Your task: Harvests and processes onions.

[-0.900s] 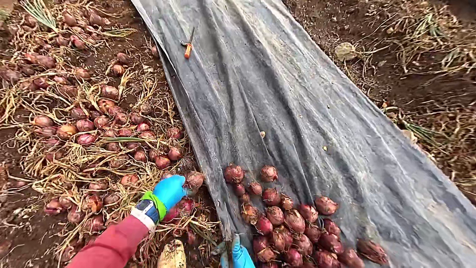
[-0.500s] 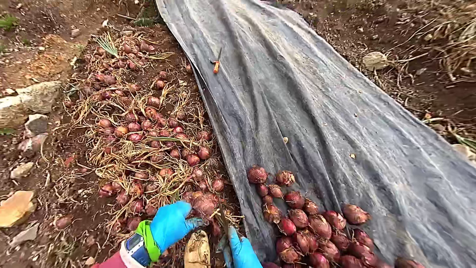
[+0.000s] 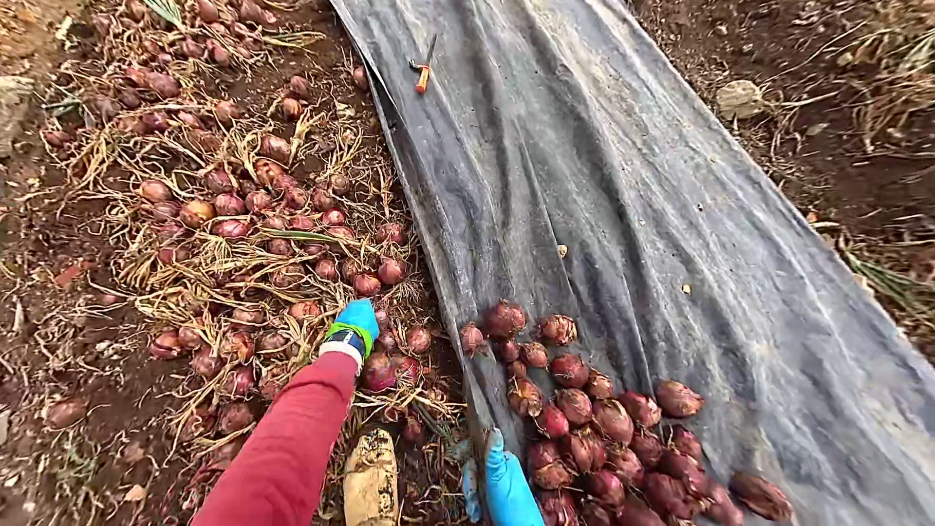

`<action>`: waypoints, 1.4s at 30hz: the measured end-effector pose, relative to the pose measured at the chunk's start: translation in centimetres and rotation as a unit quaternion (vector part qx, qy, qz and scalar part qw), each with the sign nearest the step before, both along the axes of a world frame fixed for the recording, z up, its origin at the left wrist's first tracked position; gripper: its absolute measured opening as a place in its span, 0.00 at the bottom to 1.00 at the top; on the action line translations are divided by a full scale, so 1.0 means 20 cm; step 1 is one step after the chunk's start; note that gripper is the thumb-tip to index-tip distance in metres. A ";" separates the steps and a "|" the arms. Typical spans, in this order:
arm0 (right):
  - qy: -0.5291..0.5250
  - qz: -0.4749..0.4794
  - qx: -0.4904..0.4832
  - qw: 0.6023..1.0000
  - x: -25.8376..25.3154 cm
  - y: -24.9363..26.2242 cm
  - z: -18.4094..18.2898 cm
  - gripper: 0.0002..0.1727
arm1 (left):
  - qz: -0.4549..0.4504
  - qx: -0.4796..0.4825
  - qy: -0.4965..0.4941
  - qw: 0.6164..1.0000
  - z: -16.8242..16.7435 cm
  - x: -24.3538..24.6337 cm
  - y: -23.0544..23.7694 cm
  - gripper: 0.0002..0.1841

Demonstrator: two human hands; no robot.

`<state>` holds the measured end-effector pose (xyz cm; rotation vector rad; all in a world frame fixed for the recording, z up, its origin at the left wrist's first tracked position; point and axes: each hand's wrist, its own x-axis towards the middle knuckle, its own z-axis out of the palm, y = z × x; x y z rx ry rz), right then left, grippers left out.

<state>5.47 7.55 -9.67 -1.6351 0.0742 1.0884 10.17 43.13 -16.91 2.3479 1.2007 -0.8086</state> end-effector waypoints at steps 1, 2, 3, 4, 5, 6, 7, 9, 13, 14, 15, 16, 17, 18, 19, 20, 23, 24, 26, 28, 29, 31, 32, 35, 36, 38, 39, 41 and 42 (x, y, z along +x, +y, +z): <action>0.013 -0.003 -0.011 1.000 0.01 -0.01 -0.04 0.52 | -0.008 -0.017 0.012 1.000 0.00 0.03 0.05 0.27; 0.036 -0.010 -0.016 0.999 0.00 -0.01 -0.08 0.53 | -0.024 -0.036 0.024 0.999 0.04 0.04 0.09 0.28; 0.069 -0.023 -0.017 0.997 0.00 0.00 -0.13 0.53 | -0.045 -0.050 0.025 0.997 0.09 0.03 0.11 0.29; 0.101 -0.035 -0.013 0.994 0.01 0.04 -0.17 0.54 | -0.067 -0.063 0.012 0.996 0.16 0.00 0.13 0.29; 0.120 -0.035 0.004 0.992 0.02 0.10 -0.20 0.54 | -0.092 -0.080 -0.013 0.992 0.24 -0.04 0.14 0.29; 0.124 -0.020 0.036 0.991 0.03 0.17 -0.22 0.52 | -0.117 -0.097 -0.046 0.987 0.33 -0.10 0.12 0.29; 0.120 -0.001 0.084 0.989 0.04 0.22 -0.22 0.51 | -0.138 -0.118 -0.081 0.980 0.42 -0.16 0.07 0.29; 0.091 0.024 0.172 0.981 0.06 0.34 -0.15 0.54 | -0.170 -0.185 -0.127 0.960 0.58 -0.29 -0.07 0.27; -0.017 0.107 0.105 0.989 0.11 0.46 0.05 0.51 | -0.193 -0.287 -0.095 0.933 0.72 -0.46 -0.20 0.28; -0.005 0.128 0.080 0.988 0.12 0.44 0.07 0.48 | -0.230 -0.253 -0.071 0.937 0.73 -0.47 -0.17 0.28; 0.015 0.144 0.068 0.987 0.12 0.41 0.09 0.46 | -0.270 -0.191 -0.048 0.942 0.74 -0.47 -0.14 0.27; 0.028 0.149 0.079 0.985 0.11 0.37 0.11 0.47 | -0.287 -0.123 -0.038 0.949 0.75 -0.48 -0.11 0.25; 0.035 0.139 0.092 0.985 0.09 0.32 0.12 0.48 | -0.265 -0.068 -0.030 0.961 0.75 -0.48 -0.08 0.24; 0.038 0.119 0.095 0.988 0.06 0.28 0.14 0.49 | -0.218 -0.038 -0.034 0.975 0.76 -0.48 -0.06 0.25; 0.037 0.103 0.081 0.991 0.03 0.25 0.15 0.49 | -0.180 -0.025 -0.054 0.982 0.78 -0.48 -0.07 0.25; 0.029 0.113 0.053 0.992 0.02 0.23 0.13 0.48 | -0.177 -0.032 -0.070 0.981 0.83 -0.48 -0.11 0.26; -0.015 0.250 -0.015 0.968 0.02 0.19 0.12 0.51 | -0.342 -0.143 -0.007 0.928 0.99 -0.46 -0.41 0.25; -0.039 0.273 -0.022 0.961 0.04 0.19 0.14 0.51 | -0.399 -0.177 -0.007 0.900 1.01 -0.45 -0.48 0.24; -0.078 0.259 -0.001 0.963 0.09 0.17 0.16 0.53 | -0.433 -0.203 -0.050 0.877 1.02 -0.42 -0.53 0.20; -0.095 0.242 0.033 0.965 0.15 0.14 0.17 0.53 | -0.429 -0.209 -0.078 0.875 1.03 -0.35 -0.52 0.19; -0.099 0.246 0.042 0.963 0.18 0.14 0.17 0.53 | -0.432 -0.218 -0.076 0.872 1.03 -0.31 -0.53 0.20; -0.105 0.249 0.046 0.962 0.23 0.15 0.16 0.52 | -0.443 -0.248 -0.055 0.860 1.00 -0.24 -0.55 0.23; -0.104 0.232 0.047 0.966 0.25 0.16 0.15 0.52 | -0.444 -0.257 -0.050 0.857 0.98 -0.20 -0.54 0.23; -0.107 0.104 0.042 0.988 0.31 0.21 0.07 0.50 | -0.402 -0.210 -0.059 0.889 0.82 -0.08 -0.43 0.16; -0.109 0.037 0.040 0.993 0.34 0.23 0.03 0.49 | -0.368 -0.160 -0.063 0.914 0.74 -0.03 -0.36 0.13; -0.095 -0.080 0.017 0.992 0.38 0.24 -0.02 0.48 | -0.297 -0.056 -0.044 0.952 0.53 0.03 -0.19 0.10; -0.078 -0.112 0.009 0.991 0.39 0.23 -0.05 0.48 | -0.272 -0.031 -0.020 0.962 0.43 0.03 -0.12 0.11; -0.049 -0.109 0.005 0.993 0.36 0.21 -0.10 0.47 | -0.252 -0.018 0.069 0.965 0.26 0.01 -0.05 0.15; -0.031 -0.086 0.006 0.996 0.31 0.17 -0.13 0.48 | -0.241 -0.024 0.108 0.964 0.19 -0.03 -0.04 0.16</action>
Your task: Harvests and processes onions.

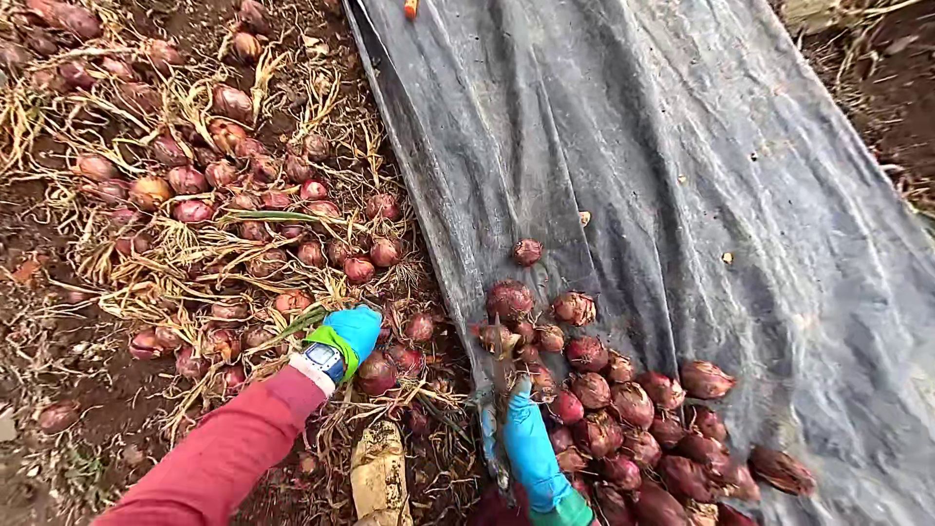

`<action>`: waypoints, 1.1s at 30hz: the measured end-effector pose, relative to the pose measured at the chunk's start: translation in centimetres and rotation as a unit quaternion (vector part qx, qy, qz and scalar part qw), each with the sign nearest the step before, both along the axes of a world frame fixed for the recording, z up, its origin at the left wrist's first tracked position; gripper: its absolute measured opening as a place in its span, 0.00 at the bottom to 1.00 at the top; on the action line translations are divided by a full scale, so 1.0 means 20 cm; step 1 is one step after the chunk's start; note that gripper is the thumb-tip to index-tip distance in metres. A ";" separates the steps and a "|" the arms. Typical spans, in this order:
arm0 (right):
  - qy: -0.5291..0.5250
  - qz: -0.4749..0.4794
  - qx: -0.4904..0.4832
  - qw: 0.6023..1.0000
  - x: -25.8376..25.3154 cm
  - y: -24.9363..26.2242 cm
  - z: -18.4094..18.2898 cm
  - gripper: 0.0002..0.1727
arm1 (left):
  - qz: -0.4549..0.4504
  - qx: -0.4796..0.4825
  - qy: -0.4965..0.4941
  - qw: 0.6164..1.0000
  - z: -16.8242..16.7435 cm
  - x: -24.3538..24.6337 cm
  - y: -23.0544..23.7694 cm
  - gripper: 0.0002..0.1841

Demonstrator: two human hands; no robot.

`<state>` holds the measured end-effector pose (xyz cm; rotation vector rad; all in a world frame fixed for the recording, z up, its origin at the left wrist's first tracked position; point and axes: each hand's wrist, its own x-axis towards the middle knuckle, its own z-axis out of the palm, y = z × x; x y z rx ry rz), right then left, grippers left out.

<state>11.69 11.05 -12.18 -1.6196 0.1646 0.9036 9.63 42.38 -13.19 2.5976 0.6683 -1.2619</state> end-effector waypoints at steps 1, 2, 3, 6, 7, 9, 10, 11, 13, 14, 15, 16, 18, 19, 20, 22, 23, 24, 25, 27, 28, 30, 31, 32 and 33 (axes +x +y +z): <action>0.020 0.018 0.004 1.000 -0.06 -0.03 -0.02 0.50 | 0.010 0.002 0.019 1.000 -0.07 -0.04 0.03 0.15; 0.037 0.021 0.012 0.999 -0.10 -0.04 -0.04 0.52 | 0.013 -0.004 0.032 0.999 -0.11 -0.06 0.09 0.18; 0.054 0.019 0.013 0.998 -0.13 -0.04 -0.05 0.52 | 0.017 -0.012 0.032 0.999 -0.11 -0.05 0.14 0.22; 0.123 0.019 0.018 0.992 -0.19 0.00 -0.05 0.52 | 0.043 -0.062 -0.040 0.996 0.10 -0.09 0.17 0.27; 0.135 0.037 0.035 0.990 -0.21 0.03 -0.03 0.51 | 0.066 -0.093 -0.092 0.989 0.21 -0.12 0.13 0.27; 0.114 0.082 0.116 0.983 -0.23 0.11 0.03 0.51 | 0.099 -0.166 -0.195 0.962 0.44 -0.19 0.03 0.27; 0.085 0.096 0.155 0.980 -0.23 0.16 0.09 0.50 | 0.100 -0.205 -0.215 0.949 0.54 -0.22 -0.03 0.27; 0.045 0.110 0.176 0.977 -0.24 0.20 0.16 0.48 | 0.091 -0.240 -0.206 0.944 0.64 -0.25 -0.09 0.29; -0.048 0.141 0.155 0.977 -0.23 0.24 0.32 0.49 | 0.068 -0.284 -0.157 0.943 0.79 -0.30 -0.18 0.33; -0.075 0.155 0.123 0.977 -0.22 0.25 0.38 0.50 | 0.055 -0.274 -0.139 0.950 0.84 -0.33 -0.20 0.33; -0.072 0.176 0.090 0.978 -0.21 0.25 0.43 0.50 | 0.022 -0.230 -0.126 0.965 0.89 -0.35 -0.20 0.34; -0.058 0.207 0.065 0.974 -0.22 0.23 0.47 0.48 | -0.020 -0.161 -0.110 0.981 0.94 -0.37 -0.19 0.34; -0.048 0.235 0.093 0.966 -0.25 0.16 0.52 0.46 | -0.047 -0.038 -0.093 0.994 1.02 -0.42 -0.18 0.34; -0.051 0.227 0.116 0.966 -0.29 0.12 0.55 0.46 | -0.013 0.001 -0.103 0.995 1.04 -0.44 -0.17 0.34; -0.057 0.210 0.127 0.968 -0.31 0.09 0.56 0.46 | 0.039 0.019 -0.133 0.990 1.06 -0.46 -0.15 0.33; -0.067 0.227 0.066 0.969 -0.38 0.04 0.53 0.48 | 0.100 -0.010 -0.196 0.975 1.09 -0.53 -0.21 0.30; -0.073 0.278 0.021 0.958 -0.40 0.01 0.49 0.50 | 0.069 -0.036 -0.182 0.980 1.11 -0.56 -0.29 0.29; -0.080 0.328 -0.012 0.941 -0.41 0.00 0.47 0.53 | 0.009 -0.079 -0.145 0.986 1.14 -0.57 -0.39 0.28; -0.094 0.352 -0.024 0.931 -0.42 -0.01 0.48 0.53 | -0.061 -0.127 -0.108 0.984 1.15 -0.57 -0.50 0.27; -0.107 0.304 -0.010 0.947 -0.44 -0.03 0.50 0.50 | -0.121 -0.159 -0.086 0.976 1.09 -0.56 -0.61 0.23; -0.113 0.236 0.021 0.965 -0.43 -0.05 0.49 0.50 | -0.094 -0.131 -0.098 0.982 1.05 -0.53 -0.59 0.21; -0.098 0.073 0.104 0.987 -0.37 -0.09 0.46 0.52 | -0.008 -0.034 -0.124 0.992 0.92 -0.47 -0.43 0.19; -0.088 0.020 0.112 0.990 -0.34 -0.12 0.43 0.52 | 0.019 -0.001 -0.136 0.991 0.81 -0.46 -0.33 0.20; -0.077 -0.002 0.102 0.992 -0.31 -0.15 0.40 0.51 | 0.024 0.015 -0.140 0.990 0.67 -0.46 -0.25 0.21; -0.065 0.000 0.082 0.995 -0.29 -0.19 0.36 0.49 | 0.011 0.019 -0.144 0.989 0.53 -0.45 -0.18 0.21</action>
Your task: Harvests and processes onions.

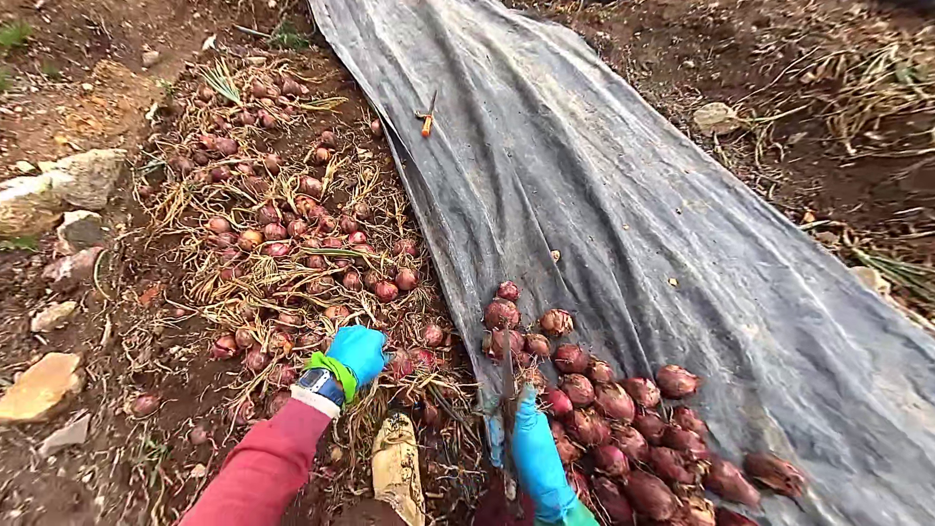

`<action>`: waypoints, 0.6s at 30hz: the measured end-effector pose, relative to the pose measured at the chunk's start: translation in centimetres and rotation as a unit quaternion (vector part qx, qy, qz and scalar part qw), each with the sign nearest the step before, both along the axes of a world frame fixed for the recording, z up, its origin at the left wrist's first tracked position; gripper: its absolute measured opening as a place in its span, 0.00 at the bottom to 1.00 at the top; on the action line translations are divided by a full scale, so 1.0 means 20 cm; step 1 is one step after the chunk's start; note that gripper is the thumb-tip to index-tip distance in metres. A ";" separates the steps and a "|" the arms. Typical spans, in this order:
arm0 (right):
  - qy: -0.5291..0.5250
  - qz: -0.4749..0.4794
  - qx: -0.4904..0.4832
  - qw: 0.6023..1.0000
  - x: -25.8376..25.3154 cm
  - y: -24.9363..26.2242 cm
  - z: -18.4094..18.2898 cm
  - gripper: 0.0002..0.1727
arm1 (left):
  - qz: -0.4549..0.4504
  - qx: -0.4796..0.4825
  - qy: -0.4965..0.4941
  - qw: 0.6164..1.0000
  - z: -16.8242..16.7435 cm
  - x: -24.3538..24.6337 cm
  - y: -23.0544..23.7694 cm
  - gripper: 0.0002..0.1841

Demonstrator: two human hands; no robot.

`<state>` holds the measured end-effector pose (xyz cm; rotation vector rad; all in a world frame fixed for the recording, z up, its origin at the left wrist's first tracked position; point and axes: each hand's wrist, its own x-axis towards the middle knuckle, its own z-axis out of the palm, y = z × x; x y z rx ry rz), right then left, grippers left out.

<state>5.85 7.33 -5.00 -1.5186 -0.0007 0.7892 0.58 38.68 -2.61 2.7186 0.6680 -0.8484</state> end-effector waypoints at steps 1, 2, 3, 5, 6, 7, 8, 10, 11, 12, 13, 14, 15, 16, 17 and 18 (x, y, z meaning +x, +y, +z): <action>0.013 0.012 -0.027 0.999 0.00 -0.03 -0.05 0.48 | -0.007 -0.009 -0.008 1.000 -0.15 0.00 0.03 0.19; 0.030 0.028 -0.052 0.998 -0.02 -0.06 -0.09 0.48 | -0.001 -0.035 -0.015 0.999 -0.30 -0.01 0.03 0.20; 0.046 0.048 -0.073 0.995 -0.04 -0.09 -0.14 0.50 | 0.018 -0.062 -0.005 0.998 -0.43 -0.01 0.01 0.30; 0.084 0.066 -0.091 0.990 -0.07 -0.12 -0.22 0.52 | 0.064 -0.069 0.049 0.994 -0.60 0.02 -0.05 0.51; 0.105 0.062 -0.095 0.988 -0.09 -0.13 -0.25 0.52 | 0.087 -0.067 0.058 0.992 -0.64 0.03 -0.07 0.53; 0.124 0.056 -0.097 0.986 -0.10 -0.14 -0.28 0.52 | 0.112 -0.070 0.057 0.990 -0.65 0.04 -0.06 0.54; 0.144 0.050 -0.097 0.984 -0.10 -0.14 -0.31 0.52 | 0.138 -0.083 0.048 0.986 -0.65 0.04 -0.05 0.56; 0.171 0.047 -0.097 0.979 -0.09 -0.11 -0.38 0.52 | 0.224 -0.138 -0.021 0.964 -0.60 0.02 0.00 0.59; 0.177 0.058 -0.098 0.978 -0.07 -0.06 -0.40 0.52 | 0.276 -0.182 -0.075 0.941 -0.55 0.02 0.02 0.60; 0.177 0.080 -0.100 0.976 -0.04 -0.02 -0.42 0.51 | 0.314 -0.238 -0.136 0.909 -0.47 0.00 0.03 0.57; 0.172 0.112 -0.097 0.974 -0.02 0.04 -0.42 0.51 | 0.337 -0.299 -0.193 0.871 -0.39 -0.01 0.02 0.52; 0.161 0.147 -0.081 0.972 0.01 0.10 -0.40 0.49 | 0.341 -0.353 -0.235 0.839 -0.30 -0.01 0.01 0.47; 0.146 0.180 -0.053 0.971 0.04 0.17 -0.37 0.48 | 0.333 -0.393 -0.253 0.819 -0.22 -0.01 -0.01 0.45; 0.130 0.202 -0.023 0.970 0.06 0.24 -0.32 0.46 | 0.320 -0.423 -0.253 0.809 -0.14 -0.02 -0.04 0.44; 0.113 0.213 -0.001 0.970 0.07 0.31 -0.25 0.44 | 0.299 -0.441 -0.234 0.813 -0.07 -0.04 -0.07 0.47; 0.089 0.213 0.023 0.973 0.08 0.37 -0.17 0.44 | 0.268 -0.438 -0.198 0.835 0.00 -0.06 -0.10 0.53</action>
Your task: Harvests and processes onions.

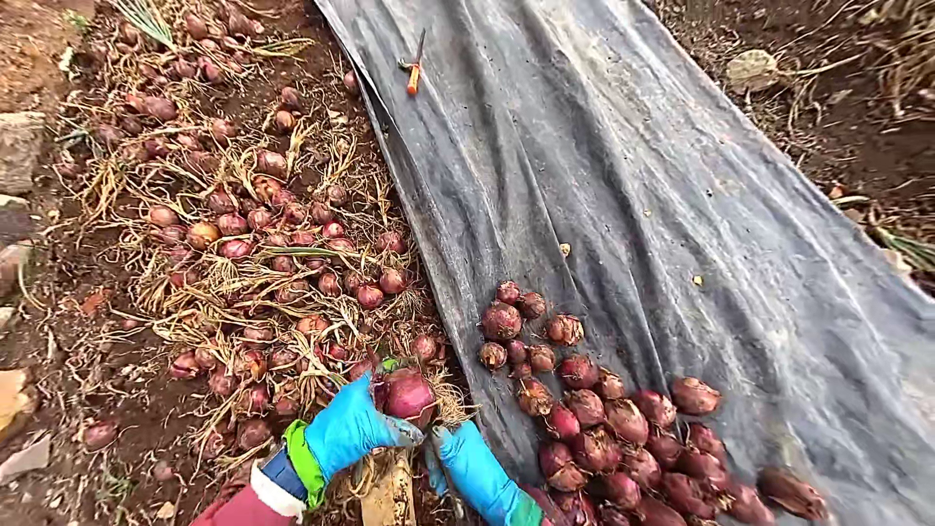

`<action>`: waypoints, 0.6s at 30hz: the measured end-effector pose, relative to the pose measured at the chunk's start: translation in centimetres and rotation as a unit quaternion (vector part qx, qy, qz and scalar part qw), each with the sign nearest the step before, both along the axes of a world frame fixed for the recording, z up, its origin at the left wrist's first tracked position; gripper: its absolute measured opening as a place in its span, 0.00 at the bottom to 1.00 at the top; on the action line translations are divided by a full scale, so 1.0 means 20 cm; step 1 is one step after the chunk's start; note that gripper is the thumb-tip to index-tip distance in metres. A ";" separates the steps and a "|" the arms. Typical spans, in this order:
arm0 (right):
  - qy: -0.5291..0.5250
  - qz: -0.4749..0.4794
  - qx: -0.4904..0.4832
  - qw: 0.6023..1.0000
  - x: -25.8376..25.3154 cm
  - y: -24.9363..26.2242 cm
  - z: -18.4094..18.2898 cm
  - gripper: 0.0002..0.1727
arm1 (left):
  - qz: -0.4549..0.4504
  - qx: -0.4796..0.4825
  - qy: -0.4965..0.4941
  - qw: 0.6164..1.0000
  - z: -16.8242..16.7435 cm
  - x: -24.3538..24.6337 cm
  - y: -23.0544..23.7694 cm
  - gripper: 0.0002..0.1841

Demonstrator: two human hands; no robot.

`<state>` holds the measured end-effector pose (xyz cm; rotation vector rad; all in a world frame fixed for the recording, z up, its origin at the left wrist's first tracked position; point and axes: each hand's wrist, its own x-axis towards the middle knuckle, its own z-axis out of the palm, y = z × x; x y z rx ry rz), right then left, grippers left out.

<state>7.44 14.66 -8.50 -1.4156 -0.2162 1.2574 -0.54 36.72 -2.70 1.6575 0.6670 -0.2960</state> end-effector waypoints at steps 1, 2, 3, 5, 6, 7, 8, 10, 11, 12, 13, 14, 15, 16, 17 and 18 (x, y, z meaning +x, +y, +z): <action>-0.023 -0.010 0.027 0.999 0.01 0.04 0.07 0.44 | -0.050 0.023 0.033 0.998 0.07 -0.02 -0.01 0.59; -0.063 -0.020 0.045 0.997 0.01 0.07 0.13 0.45 | -0.092 0.043 0.060 0.993 0.13 -0.04 -0.01 0.64; -0.114 -0.025 0.050 0.992 0.01 0.08 0.18 0.47 | -0.138 0.065 0.081 0.985 0.20 -0.06 0.01 0.63; -0.188 0.007 0.005 0.982 -0.03 0.08 0.26 0.48 | -0.238 0.145 0.126 0.952 0.33 -0.08 0.04 0.59; -0.179 0.035 -0.023 0.983 -0.06 0.06 0.29 0.47 | -0.295 0.209 0.158 0.919 0.41 -0.08 0.05 0.57; -0.150 0.056 -0.031 0.987 -0.08 0.03 0.33 0.47 | -0.339 0.266 0.192 0.882 0.48 -0.07 0.05 0.55; -0.109 0.052 -0.006 0.993 -0.11 0.00 0.38 0.46 | -0.353 0.310 0.222 0.854 0.54 -0.06 0.05 0.54; -0.039 0.000 0.060 0.997 -0.18 -0.08 0.45 0.48 | -0.300 0.358 0.244 0.850 0.58 -0.07 0.08 0.50; -0.025 -0.036 0.067 0.997 -0.21 -0.10 0.46 0.49 | -0.247 0.362 0.230 0.869 0.58 -0.09 0.10 0.47; -0.034 -0.054 0.049 0.997 -0.24 -0.12 0.45 0.50 | -0.196 0.352 0.204 0.892 0.58 -0.11 0.10 0.44; -0.057 -0.039 0.016 0.997 -0.26 -0.14 0.43 0.51 | -0.175 0.336 0.179 0.908 0.59 -0.13 0.07 0.40; -0.079 0.013 -0.020 0.997 -0.26 -0.17 0.40 0.51 | -0.192 0.325 0.167 0.911 0.61 -0.14 0.01 0.36; -0.095 0.078 -0.048 0.991 -0.27 -0.19 0.38 0.51 | -0.245 0.315 0.168 0.901 0.64 -0.14 -0.07 0.33; -0.112 0.128 -0.064 0.983 -0.26 -0.19 0.38 0.50 | -0.319 0.310 0.171 0.879 0.67 -0.13 -0.16 0.31; -0.127 0.154 -0.066 0.978 -0.26 -0.19 0.38 0.50 | -0.388 0.308 0.171 0.852 0.67 -0.11 -0.24 0.29; -0.141 0.156 -0.060 0.976 -0.27 -0.19 0.37 0.51 | -0.432 0.309 0.162 0.832 0.65 -0.10 -0.29 0.27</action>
